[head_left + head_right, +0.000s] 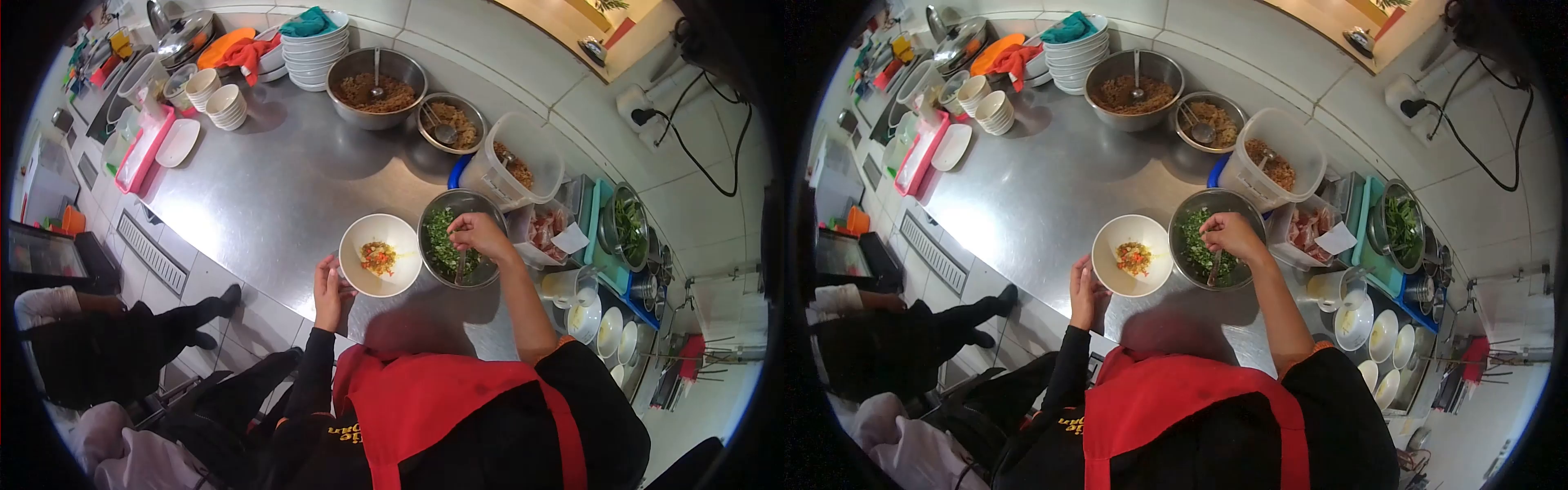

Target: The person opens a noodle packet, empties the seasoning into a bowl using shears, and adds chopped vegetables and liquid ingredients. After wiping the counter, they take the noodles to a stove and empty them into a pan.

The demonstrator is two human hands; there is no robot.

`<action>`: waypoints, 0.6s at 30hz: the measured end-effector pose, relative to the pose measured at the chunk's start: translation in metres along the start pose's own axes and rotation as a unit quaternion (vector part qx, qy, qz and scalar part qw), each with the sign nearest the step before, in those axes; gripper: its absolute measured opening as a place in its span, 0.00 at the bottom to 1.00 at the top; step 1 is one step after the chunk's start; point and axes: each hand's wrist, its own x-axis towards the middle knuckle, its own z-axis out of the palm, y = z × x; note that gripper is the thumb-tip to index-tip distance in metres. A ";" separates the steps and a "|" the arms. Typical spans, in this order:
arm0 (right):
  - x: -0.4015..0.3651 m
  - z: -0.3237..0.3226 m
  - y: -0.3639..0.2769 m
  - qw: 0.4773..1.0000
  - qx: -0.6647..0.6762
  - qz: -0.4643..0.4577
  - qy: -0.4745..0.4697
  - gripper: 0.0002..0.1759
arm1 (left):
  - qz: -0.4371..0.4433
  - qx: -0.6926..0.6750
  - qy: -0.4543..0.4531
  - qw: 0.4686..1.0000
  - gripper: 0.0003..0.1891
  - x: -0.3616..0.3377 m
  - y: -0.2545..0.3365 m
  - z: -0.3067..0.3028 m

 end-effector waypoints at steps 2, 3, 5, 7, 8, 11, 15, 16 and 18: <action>0.002 0.003 -0.003 1.000 0.000 -0.003 0.008 0.07 | 0.004 -0.006 0.004 1.000 0.20 0.000 0.000 0.001; 0.001 0.004 -0.004 1.000 0.001 -0.003 0.014 0.07 | 0.007 0.000 0.006 1.000 0.19 -0.001 0.000 0.000; 0.000 0.003 -0.003 1.000 -0.002 -0.009 0.002 0.08 | 0.009 0.011 0.002 1.000 0.19 -0.001 0.001 0.001; -0.002 0.001 -0.002 1.000 0.024 -0.007 0.003 0.11 | 0.016 0.020 0.000 1.000 0.18 0.000 -0.002 0.000; -0.004 0.001 0.000 0.999 0.053 -0.003 0.009 0.13 | 0.020 0.025 0.001 0.999 0.18 0.000 -0.003 0.000; -0.010 -0.001 -0.002 0.994 0.113 0.008 0.004 0.17 | 0.027 0.012 0.002 1.000 0.18 0.000 -0.003 0.001; -0.016 -0.004 -0.007 0.988 0.154 0.015 -0.008 0.19 | 0.023 0.027 0.001 0.999 0.18 0.000 -0.002 0.001; -0.016 -0.004 -0.006 0.988 0.153 0.014 -0.008 0.19 | 0.023 0.025 0.000 0.999 0.18 0.001 -0.003 0.000; -0.015 -0.005 -0.003 0.988 0.152 0.011 -0.008 0.19 | 0.022 0.022 -0.002 1.000 0.18 0.001 -0.003 -0.001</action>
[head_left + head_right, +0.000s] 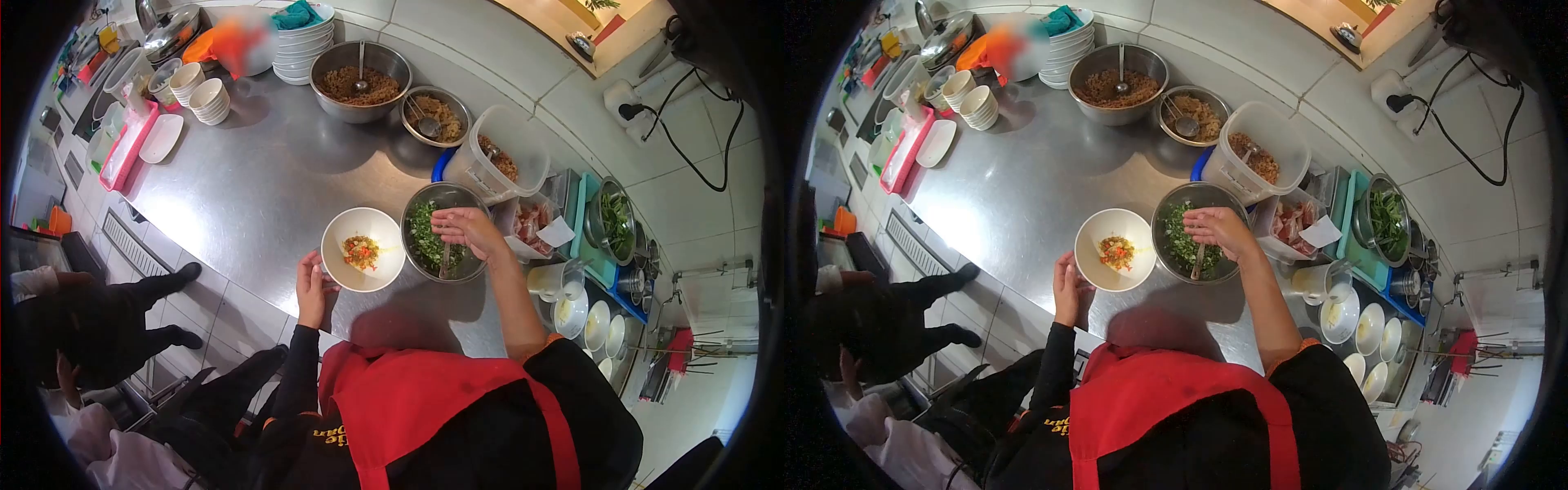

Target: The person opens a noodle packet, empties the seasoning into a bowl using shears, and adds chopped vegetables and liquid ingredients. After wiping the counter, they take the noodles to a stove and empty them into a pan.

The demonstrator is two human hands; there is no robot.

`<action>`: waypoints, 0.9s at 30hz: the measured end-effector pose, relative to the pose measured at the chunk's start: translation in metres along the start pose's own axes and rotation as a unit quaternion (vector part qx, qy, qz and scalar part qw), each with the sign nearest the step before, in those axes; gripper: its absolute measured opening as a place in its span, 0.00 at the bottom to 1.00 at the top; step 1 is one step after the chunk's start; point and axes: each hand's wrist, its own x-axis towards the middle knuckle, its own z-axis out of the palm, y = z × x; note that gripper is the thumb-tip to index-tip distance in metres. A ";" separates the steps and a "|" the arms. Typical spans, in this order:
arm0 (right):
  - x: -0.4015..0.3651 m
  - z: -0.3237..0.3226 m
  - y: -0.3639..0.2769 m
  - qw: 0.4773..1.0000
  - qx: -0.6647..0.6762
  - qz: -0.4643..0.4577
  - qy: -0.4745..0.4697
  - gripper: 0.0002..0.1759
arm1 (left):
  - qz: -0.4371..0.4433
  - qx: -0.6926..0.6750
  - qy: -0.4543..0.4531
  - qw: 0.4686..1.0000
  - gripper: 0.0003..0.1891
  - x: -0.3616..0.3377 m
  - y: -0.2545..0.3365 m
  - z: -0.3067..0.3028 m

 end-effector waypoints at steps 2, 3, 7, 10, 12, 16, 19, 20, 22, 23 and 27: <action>-0.002 0.005 -0.003 1.000 -0.005 -0.002 0.027 0.18 | -0.004 -0.002 -0.001 1.000 0.18 0.000 0.001 0.000; -0.003 0.006 -0.004 0.999 -0.008 -0.002 0.041 0.17 | -0.004 -0.001 0.003 1.000 0.19 -0.001 0.001 0.000; 0.002 -0.001 0.017 0.941 -0.288 -0.169 0.053 0.16 | -0.001 -0.084 -0.008 0.996 0.22 0.007 -0.013 0.016; 0.002 0.015 0.026 0.927 -0.303 -0.186 0.121 0.17 | 0.137 0.336 -0.085 0.928 0.27 0.014 -0.026 0.009; 0.000 0.026 0.019 0.881 -0.379 -0.240 0.147 0.14 | 0.180 0.358 -0.002 0.916 0.27 0.015 -0.021 0.014; 0.015 0.014 0.025 0.823 -0.437 -0.341 0.122 0.07 | -0.070 0.122 0.032 0.990 0.24 -0.009 0.045 0.007; 0.006 0.029 0.001 0.852 -0.392 -0.310 0.158 0.07 | 0.019 0.014 0.198 0.980 0.24 -0.032 0.055 -0.023; -0.009 0.040 -0.017 0.880 -0.368 -0.255 0.158 0.08 | -0.019 0.004 0.176 0.984 0.28 -0.043 0.080 -0.041; -0.017 0.055 -0.042 0.864 -0.397 -0.259 0.169 0.08 | -0.008 -0.012 0.233 0.972 0.28 -0.058 0.124 -0.071; -0.020 0.063 -0.051 0.856 -0.413 -0.258 0.175 0.08 | 0.005 -0.018 0.255 0.967 0.27 -0.058 0.134 -0.093; 0.000 0.116 -0.069 0.872 -0.326 -0.342 0.126 0.07 | 0.088 -0.075 0.358 0.926 0.24 -0.045 0.180 -0.180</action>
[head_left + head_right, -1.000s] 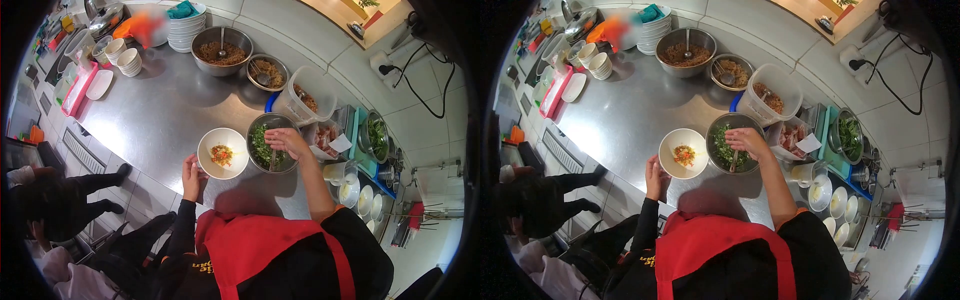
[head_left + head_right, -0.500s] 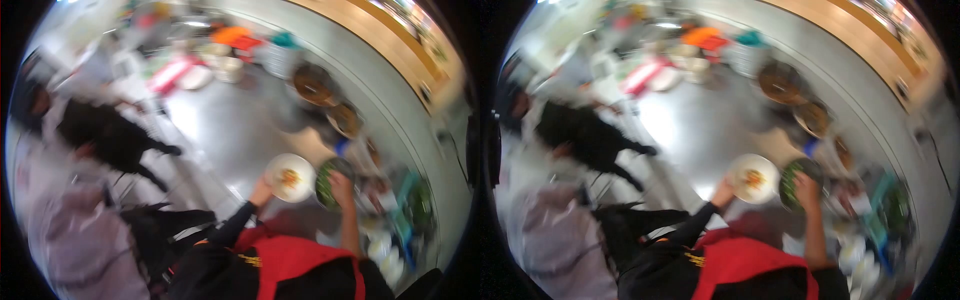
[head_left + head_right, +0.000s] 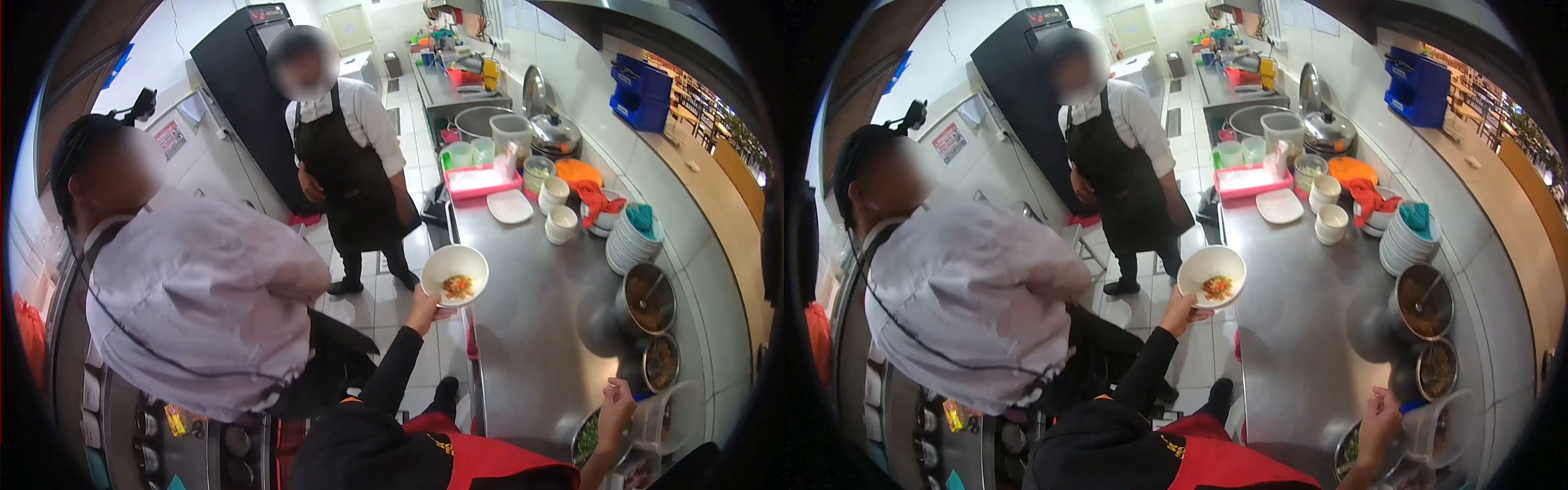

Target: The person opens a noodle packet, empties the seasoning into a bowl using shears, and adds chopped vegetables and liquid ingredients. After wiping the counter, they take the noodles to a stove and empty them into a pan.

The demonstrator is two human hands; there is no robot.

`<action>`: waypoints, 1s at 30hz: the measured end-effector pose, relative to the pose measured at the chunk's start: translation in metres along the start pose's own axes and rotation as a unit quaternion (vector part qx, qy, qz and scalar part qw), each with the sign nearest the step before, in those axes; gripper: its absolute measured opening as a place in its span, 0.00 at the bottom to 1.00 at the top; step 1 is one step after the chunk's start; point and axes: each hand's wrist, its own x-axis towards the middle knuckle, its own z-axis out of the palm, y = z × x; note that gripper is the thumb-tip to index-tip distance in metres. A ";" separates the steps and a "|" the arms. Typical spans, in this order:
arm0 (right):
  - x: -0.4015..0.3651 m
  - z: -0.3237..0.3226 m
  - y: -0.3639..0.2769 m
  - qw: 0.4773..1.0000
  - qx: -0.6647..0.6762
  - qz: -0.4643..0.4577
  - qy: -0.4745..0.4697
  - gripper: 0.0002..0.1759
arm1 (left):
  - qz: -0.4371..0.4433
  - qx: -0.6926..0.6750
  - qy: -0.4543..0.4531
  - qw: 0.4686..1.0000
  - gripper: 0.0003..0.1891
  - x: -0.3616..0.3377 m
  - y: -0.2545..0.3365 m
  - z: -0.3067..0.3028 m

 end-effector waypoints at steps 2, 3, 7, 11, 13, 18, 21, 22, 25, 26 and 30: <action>0.012 0.034 -0.047 0.999 0.015 -0.026 -0.039 0.07 | 0.020 -0.041 -0.016 0.999 0.25 0.044 0.022 -0.023; 0.021 0.057 -0.062 0.996 0.048 -0.040 -0.059 0.07 | 0.031 -0.059 -0.028 0.997 0.25 0.068 0.035 -0.031; 0.066 0.166 -0.111 0.975 0.069 -0.117 -0.176 0.09 | 0.049 -0.069 -0.086 0.993 0.25 0.164 0.084 -0.068; 0.115 0.274 -0.177 0.937 0.120 -0.169 -0.282 0.10 | 0.028 -0.096 -0.058 0.993 0.25 0.229 0.134 -0.100; 0.135 0.307 -0.216 0.919 0.124 -0.167 -0.335 0.11 | 0.030 -0.087 -0.043 0.995 0.24 0.250 0.153 -0.118; 0.181 0.383 -0.265 0.862 0.115 -0.216 -0.444 0.11 | 0.046 -0.101 0.029 0.993 0.29 0.268 0.175 -0.157; 0.214 0.419 -0.298 0.831 0.111 -0.247 -0.486 0.11 | 0.025 -0.086 0.056 0.994 0.27 0.279 0.178 -0.186; 0.228 0.434 -0.310 0.828 0.118 -0.279 -0.472 0.11 | 0.012 -0.091 0.051 0.994 0.27 0.285 0.178 -0.196; 0.267 0.457 -0.334 0.818 0.124 -0.311 -0.468 0.10 | -0.018 -0.112 0.055 0.992 0.28 0.306 0.186 -0.220; 0.287 0.464 -0.351 0.819 0.136 -0.302 -0.469 0.09 | -0.026 -0.107 0.041 0.993 0.27 0.322 0.189 -0.226; 0.339 0.497 -0.392 0.847 0.178 -0.249 -0.435 0.08 | -0.016 -0.069 0.108 0.992 0.28 0.372 0.228 -0.218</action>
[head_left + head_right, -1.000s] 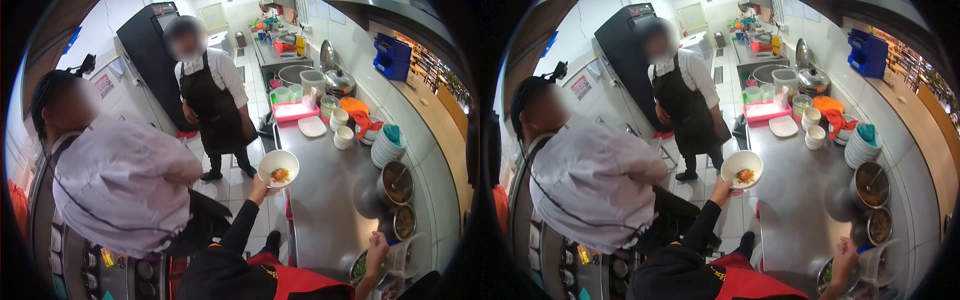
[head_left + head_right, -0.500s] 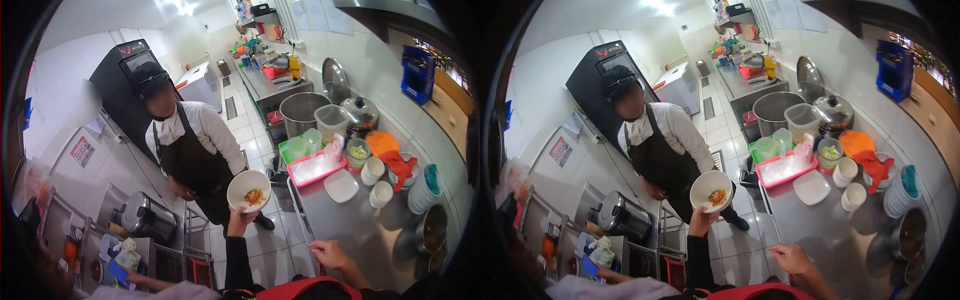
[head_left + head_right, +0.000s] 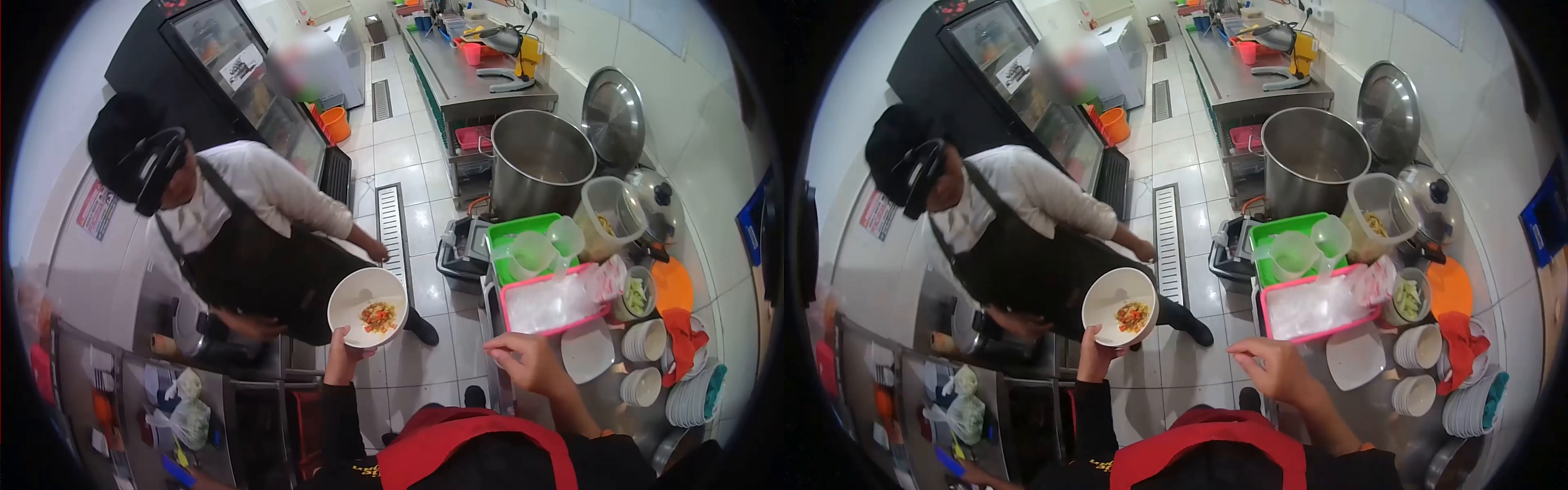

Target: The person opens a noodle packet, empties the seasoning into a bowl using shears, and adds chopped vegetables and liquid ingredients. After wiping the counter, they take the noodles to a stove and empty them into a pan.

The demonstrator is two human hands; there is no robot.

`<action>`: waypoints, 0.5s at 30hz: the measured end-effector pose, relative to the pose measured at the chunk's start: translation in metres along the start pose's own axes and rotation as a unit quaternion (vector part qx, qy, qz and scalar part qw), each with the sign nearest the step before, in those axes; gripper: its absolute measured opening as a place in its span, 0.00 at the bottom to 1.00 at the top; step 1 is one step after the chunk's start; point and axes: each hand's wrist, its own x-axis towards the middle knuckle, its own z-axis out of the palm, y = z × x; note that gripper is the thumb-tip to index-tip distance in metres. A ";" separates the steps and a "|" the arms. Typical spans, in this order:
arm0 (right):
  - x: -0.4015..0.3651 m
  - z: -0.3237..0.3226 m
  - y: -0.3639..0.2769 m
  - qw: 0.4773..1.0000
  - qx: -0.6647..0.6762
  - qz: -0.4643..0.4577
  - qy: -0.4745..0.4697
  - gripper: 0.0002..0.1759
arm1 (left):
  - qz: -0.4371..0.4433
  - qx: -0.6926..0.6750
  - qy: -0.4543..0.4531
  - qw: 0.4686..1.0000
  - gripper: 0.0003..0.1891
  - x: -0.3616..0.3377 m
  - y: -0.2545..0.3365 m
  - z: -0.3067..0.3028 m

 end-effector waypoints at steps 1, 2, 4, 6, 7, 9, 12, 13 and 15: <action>0.016 -0.001 0.001 1.000 -0.003 0.016 0.009 0.08 | 0.001 -0.009 -0.002 1.000 0.28 0.018 0.005 0.000; 0.034 0.001 0.003 1.000 -0.003 0.022 0.010 0.08 | 0.004 -0.020 -0.002 1.000 0.28 0.035 0.009 0.000; 0.078 0.009 0.008 1.000 -0.003 0.027 0.008 0.08 | 0.033 -0.065 0.003 0.997 0.28 0.075 0.016 -0.001; 0.132 0.027 0.011 1.000 -0.009 0.003 -0.003 0.08 | 0.064 -0.091 0.000 0.994 0.28 0.115 0.024 -0.010; 0.160 0.036 0.013 1.000 -0.023 -0.009 -0.017 0.08 | 0.047 -0.106 -0.018 0.993 0.27 0.133 0.031 -0.018; 0.204 0.058 0.013 0.999 -0.022 -0.028 -0.027 0.07 | 0.034 -0.113 -0.002 0.993 0.27 0.171 0.041 -0.030; 0.275 0.080 0.011 1.000 -0.004 -0.011 0.014 0.07 | 0.049 -0.123 -0.033 0.991 0.27 0.235 0.072 -0.035; 0.297 0.084 0.018 0.998 -0.029 -0.049 0.016 0.06 | 0.034 -0.123 -0.041 0.991 0.27 0.256 0.090 -0.035; 0.344 0.082 0.029 0.999 -0.029 -0.014 0.022 0.05 | 0.035 -0.119 -0.046 0.991 0.28 0.310 0.117 -0.036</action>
